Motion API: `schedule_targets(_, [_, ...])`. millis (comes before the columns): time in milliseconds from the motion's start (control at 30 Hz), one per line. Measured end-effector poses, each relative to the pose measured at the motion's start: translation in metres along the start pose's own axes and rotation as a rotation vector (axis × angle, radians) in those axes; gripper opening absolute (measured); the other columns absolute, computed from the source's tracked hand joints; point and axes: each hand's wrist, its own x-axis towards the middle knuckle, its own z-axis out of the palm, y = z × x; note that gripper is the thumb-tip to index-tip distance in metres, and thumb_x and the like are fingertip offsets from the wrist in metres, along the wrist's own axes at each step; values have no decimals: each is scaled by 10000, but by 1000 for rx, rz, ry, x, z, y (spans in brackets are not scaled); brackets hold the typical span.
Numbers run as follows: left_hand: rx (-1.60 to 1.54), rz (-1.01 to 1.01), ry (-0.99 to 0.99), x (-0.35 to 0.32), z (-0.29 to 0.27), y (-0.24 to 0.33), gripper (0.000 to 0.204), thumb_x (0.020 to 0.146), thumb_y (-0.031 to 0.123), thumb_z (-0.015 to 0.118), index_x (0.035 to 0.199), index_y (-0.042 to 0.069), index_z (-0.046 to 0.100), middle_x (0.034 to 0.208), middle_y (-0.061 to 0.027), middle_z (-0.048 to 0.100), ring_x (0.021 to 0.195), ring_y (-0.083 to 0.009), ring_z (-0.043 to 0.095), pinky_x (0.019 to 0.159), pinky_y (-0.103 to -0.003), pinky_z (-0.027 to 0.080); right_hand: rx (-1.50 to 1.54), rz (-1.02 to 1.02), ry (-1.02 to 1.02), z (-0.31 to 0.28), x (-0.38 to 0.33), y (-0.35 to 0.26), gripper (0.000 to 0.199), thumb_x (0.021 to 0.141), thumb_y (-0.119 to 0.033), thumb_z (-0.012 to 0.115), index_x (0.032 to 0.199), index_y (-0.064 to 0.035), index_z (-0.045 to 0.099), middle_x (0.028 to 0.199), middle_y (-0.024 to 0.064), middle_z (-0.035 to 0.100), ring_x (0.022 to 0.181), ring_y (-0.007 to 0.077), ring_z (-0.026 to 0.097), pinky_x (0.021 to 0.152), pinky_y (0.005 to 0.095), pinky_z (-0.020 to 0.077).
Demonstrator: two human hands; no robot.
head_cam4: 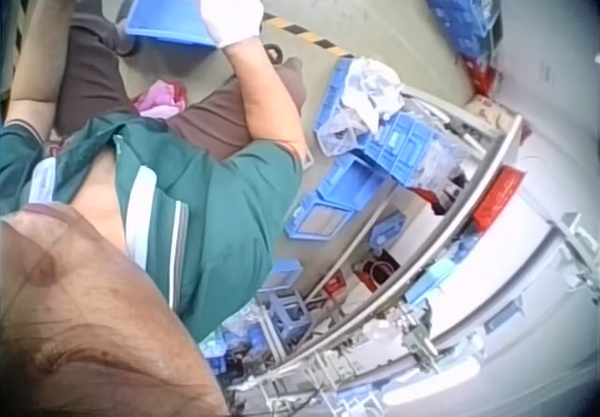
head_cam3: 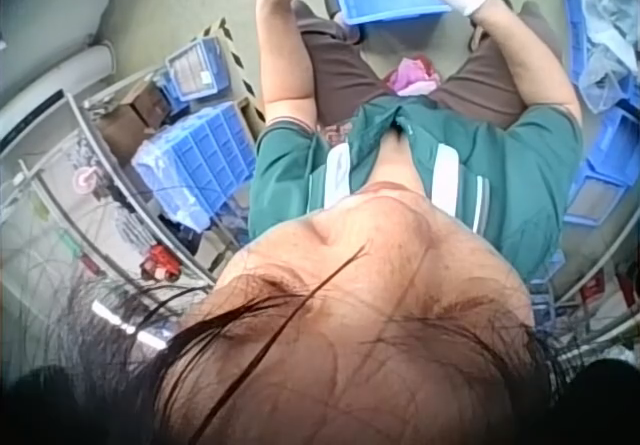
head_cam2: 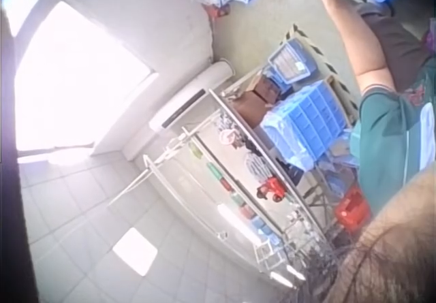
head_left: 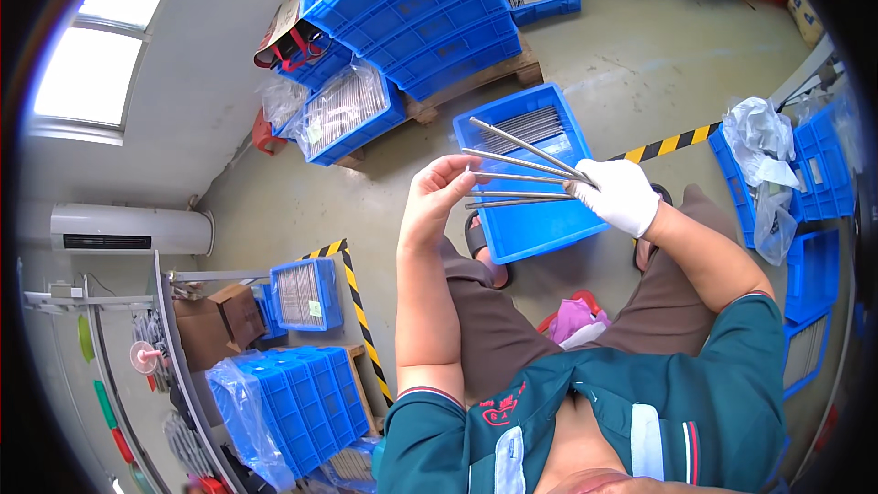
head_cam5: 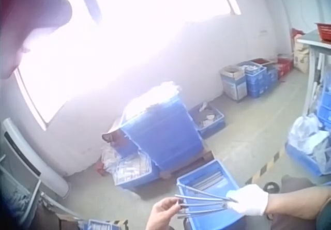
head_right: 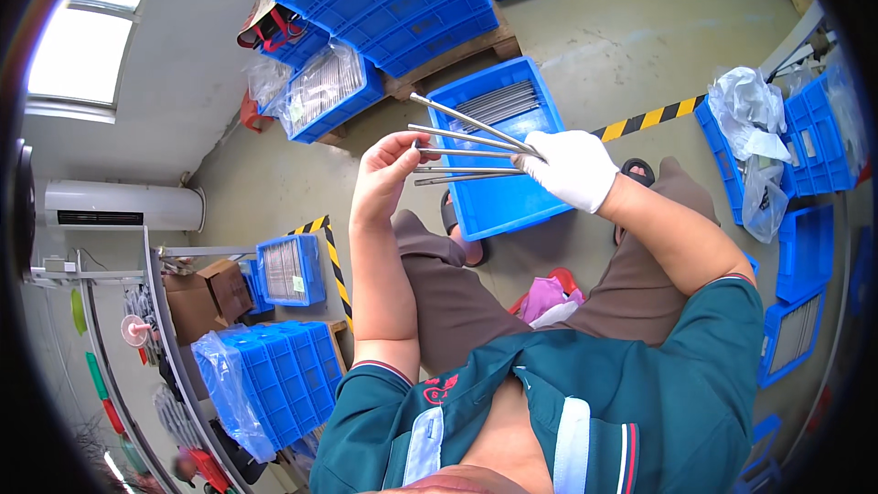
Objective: Sorting and arranging metal rods into a specific tray layout within a manufacturing environment.
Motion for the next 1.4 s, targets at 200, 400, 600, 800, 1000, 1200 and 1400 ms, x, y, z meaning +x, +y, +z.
schedule_targets(200, [39, -45, 21, -1, -3, -5, 265, 871, 148, 629, 1080, -9, 593, 980, -75, 643, 874, -166, 630, 831, -293, 468, 129, 132, -150, 0, 0, -1, 293, 885, -364, 545, 784, -91, 578, 659, 149, 584, 648, 341, 597, 592, 420, 455])
schedule_targets(400, [152, -7, 103, 2, -1, -6, 240, 898, 181, 595, 1044, -9, 603, 864, -69, 650, 814, -143, 613, 805, -279, 461, 89, 157, -119, -8, 3, -3, 328, 892, -372, 538, 786, -64, 570, 673, 173, 576, 664, 350, 579, 610, 418, 435])
schedule_targets(600, [144, 57, 145, 3, -14, -2, 260, 920, 218, 578, 1043, -10, 605, 837, -68, 662, 805, -135, 608, 807, -271, 444, 147, 201, -272, -6, 3, 0, 350, 901, -394, 520, 784, -67, 567, 677, 168, 581, 678, 351, 584, 618, 422, 438])
schedule_targets(800, [145, -16, 83, 4, -7, -5, 288, 920, 255, 580, 1035, -7, 610, 814, -73, 666, 782, -130, 609, 777, -267, 452, 74, 137, -283, 0, 3, 3, 368, 901, -428, 500, 811, -77, 566, 680, 158, 593, 693, 348, 597, 628, 432, 456])
schedule_targets(1000, [153, -33, 70, 4, -7, -3, 281, 911, 250, 590, 1018, -9, 616, 802, -74, 663, 775, -130, 609, 772, -271, 456, -136, -3, -110, 3, -2, 1, 251, 878, -335, 558, 816, -92, 578, 656, 140, 595, 626, 324, 603, 576, 406, 460])
schedule_targets(1200, [91, -31, 52, 2, -6, -2, 279, 880, 213, 633, 1046, -10, 612, 858, -87, 669, 832, -153, 629, 811, -293, 466, -122, -71, -118, 4, -4, 4, 310, 913, -389, 490, 836, -98, 566, 640, 125, 597, 590, 321, 606, 546, 416, 475])
schedule_targets(1400, [73, -58, 18, 1, -4, -2, 262, 875, 178, 634, 1059, -8, 610, 902, -81, 668, 861, -160, 633, 836, -296, 462, -161, -67, -92, 7, -5, -1, 309, 909, -388, 495, 831, -98, 571, 645, 131, 599, 605, 322, 608, 554, 417, 475])
